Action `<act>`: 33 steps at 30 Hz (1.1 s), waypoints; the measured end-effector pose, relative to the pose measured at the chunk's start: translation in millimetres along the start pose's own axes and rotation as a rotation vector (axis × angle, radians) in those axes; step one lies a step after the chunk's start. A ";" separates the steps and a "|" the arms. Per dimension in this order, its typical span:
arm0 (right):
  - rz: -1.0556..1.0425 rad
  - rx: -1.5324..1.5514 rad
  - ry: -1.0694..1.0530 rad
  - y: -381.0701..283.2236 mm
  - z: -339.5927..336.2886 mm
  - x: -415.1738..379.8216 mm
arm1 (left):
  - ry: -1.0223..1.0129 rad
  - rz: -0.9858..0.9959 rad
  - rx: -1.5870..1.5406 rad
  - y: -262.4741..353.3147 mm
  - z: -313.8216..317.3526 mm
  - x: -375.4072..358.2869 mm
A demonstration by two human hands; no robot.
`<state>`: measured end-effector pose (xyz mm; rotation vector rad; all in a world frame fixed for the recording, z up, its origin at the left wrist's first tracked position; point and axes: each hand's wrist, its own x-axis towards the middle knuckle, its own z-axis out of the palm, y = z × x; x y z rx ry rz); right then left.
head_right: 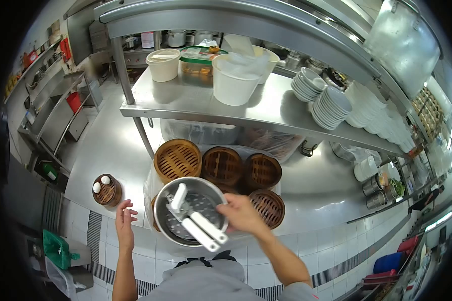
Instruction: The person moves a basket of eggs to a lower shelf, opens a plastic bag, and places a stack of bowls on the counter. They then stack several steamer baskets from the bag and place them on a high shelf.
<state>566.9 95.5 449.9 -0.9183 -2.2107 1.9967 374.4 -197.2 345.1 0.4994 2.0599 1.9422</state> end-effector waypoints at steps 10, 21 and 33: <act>-0.245 -0.035 0.491 -111.9 -197.8 -56.7 | -0.289 -0.015 -0.273 57.1 64.2 -10.6; -0.346 0.193 0.577 -113.7 -236.1 73.5 | -0.465 0.146 -0.293 84.7 151.3 -42.9; -0.843 0.020 0.710 -17.9 -203.4 37.1 | 0.136 0.031 0.004 46.5 68.3 -87.8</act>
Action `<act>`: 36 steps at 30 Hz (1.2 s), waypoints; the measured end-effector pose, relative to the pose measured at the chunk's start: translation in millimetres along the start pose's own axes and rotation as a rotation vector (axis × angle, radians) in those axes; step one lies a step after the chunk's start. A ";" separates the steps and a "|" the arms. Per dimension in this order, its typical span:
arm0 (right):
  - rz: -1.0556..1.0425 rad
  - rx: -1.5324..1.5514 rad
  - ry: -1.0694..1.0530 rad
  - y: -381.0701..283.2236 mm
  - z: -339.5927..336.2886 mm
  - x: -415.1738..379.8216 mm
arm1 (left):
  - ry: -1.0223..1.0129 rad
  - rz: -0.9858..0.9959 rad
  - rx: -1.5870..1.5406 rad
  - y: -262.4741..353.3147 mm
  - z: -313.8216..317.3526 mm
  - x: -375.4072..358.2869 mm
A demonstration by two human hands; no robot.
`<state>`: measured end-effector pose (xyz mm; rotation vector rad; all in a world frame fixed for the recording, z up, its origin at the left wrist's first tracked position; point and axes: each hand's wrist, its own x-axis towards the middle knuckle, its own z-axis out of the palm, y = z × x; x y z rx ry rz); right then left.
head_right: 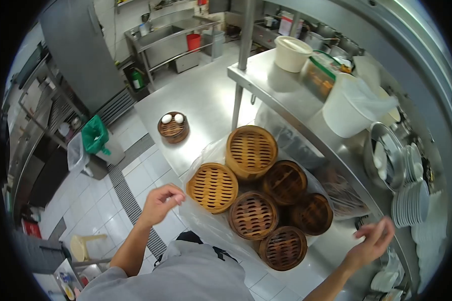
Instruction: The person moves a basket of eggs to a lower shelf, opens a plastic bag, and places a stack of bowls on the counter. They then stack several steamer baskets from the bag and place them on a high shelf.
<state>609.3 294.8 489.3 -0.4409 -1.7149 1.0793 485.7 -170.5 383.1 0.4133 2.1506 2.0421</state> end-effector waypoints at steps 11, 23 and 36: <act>-0.204 -0.597 -0.920 23.4 103.4 -216.5 | -0.199 0.355 0.705 -13.0 -3.0 44.2; -0.154 -0.912 0.002 63.4 50.0 -316.7 | -0.129 -0.224 0.166 -155.4 -77.2 32.4; 0.987 0.107 0.514 118.7 3.0 -348.3 | -0.085 -0.476 -0.280 -142.1 -31.2 51.9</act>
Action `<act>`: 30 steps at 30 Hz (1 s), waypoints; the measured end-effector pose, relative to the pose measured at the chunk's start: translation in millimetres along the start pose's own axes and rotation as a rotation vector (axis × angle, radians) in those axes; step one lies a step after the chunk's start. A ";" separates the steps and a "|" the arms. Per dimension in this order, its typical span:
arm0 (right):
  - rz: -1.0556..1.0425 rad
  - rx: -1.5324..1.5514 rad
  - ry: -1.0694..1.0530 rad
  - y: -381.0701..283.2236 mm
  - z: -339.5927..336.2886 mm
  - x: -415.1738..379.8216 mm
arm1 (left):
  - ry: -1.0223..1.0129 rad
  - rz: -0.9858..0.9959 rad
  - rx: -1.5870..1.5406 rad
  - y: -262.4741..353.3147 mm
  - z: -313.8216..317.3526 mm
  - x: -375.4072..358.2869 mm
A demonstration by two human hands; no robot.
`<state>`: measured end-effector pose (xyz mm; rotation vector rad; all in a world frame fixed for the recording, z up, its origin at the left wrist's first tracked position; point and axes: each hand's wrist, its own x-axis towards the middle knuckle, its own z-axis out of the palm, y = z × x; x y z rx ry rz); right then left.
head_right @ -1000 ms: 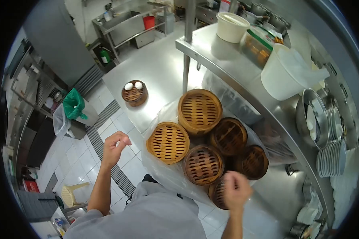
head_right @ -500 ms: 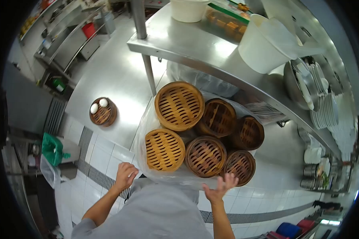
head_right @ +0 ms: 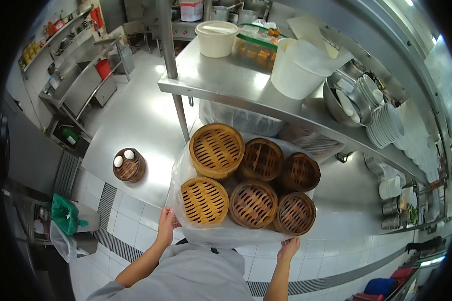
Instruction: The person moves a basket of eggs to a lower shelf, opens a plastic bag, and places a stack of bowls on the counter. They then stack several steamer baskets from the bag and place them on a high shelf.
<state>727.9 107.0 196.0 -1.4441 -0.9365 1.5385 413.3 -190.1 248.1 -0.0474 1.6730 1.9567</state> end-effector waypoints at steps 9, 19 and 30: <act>-0.408 -0.540 -0.006 38.3 -21.0 37.8 | 0.215 0.327 0.425 -42.5 -11.5 29.7; -0.471 -1.068 0.082 21.8 -12.3 24.5 | 0.231 0.307 1.268 -100.0 -56.9 50.1; -1.167 -0.729 -0.607 36.4 125.8 -150.4 | -0.562 0.245 0.418 40.4 2.5 145.2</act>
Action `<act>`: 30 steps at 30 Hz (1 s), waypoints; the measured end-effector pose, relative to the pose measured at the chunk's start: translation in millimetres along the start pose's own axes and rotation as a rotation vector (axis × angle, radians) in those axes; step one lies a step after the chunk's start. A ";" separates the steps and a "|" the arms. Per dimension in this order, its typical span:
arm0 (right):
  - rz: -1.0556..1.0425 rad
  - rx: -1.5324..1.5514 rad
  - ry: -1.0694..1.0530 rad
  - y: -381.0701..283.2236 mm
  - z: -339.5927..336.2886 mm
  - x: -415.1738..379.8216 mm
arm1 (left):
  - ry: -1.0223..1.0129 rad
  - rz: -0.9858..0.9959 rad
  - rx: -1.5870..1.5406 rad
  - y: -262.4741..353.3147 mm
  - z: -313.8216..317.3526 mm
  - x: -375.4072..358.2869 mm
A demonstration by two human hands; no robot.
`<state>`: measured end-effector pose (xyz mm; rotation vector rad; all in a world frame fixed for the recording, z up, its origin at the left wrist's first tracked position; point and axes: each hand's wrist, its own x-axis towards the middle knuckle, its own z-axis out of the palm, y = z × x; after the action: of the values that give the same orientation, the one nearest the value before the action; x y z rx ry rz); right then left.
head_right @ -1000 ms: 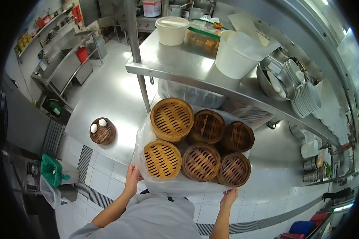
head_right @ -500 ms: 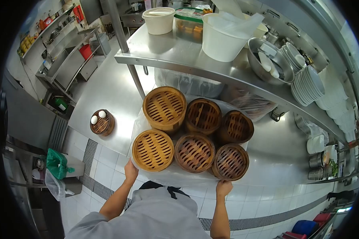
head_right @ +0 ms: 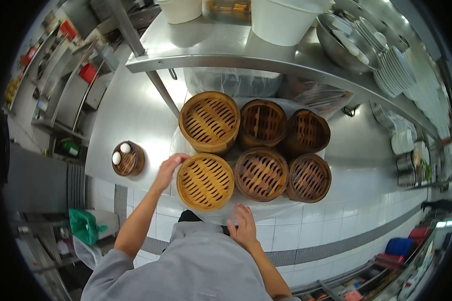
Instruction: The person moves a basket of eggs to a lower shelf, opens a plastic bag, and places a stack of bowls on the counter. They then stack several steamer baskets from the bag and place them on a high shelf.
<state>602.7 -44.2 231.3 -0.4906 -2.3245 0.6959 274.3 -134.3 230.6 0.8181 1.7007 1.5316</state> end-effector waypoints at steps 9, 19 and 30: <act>0.865 -0.201 -0.073 -24.3 81.3 -10.3 | -0.257 0.063 0.476 -26.2 -13.6 23.5; 0.691 0.195 0.182 -17.2 149.5 -18.5 | -0.616 -0.275 -0.224 -51.9 -1.4 11.9; 0.704 0.854 0.264 -188.4 -22.5 45.8 | -0.863 0.360 0.266 184.2 -37.4 -58.9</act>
<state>555.3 -161.7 379.8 -0.9076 -1.3751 1.7118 276.7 -184.8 421.0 1.6959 1.1354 0.9155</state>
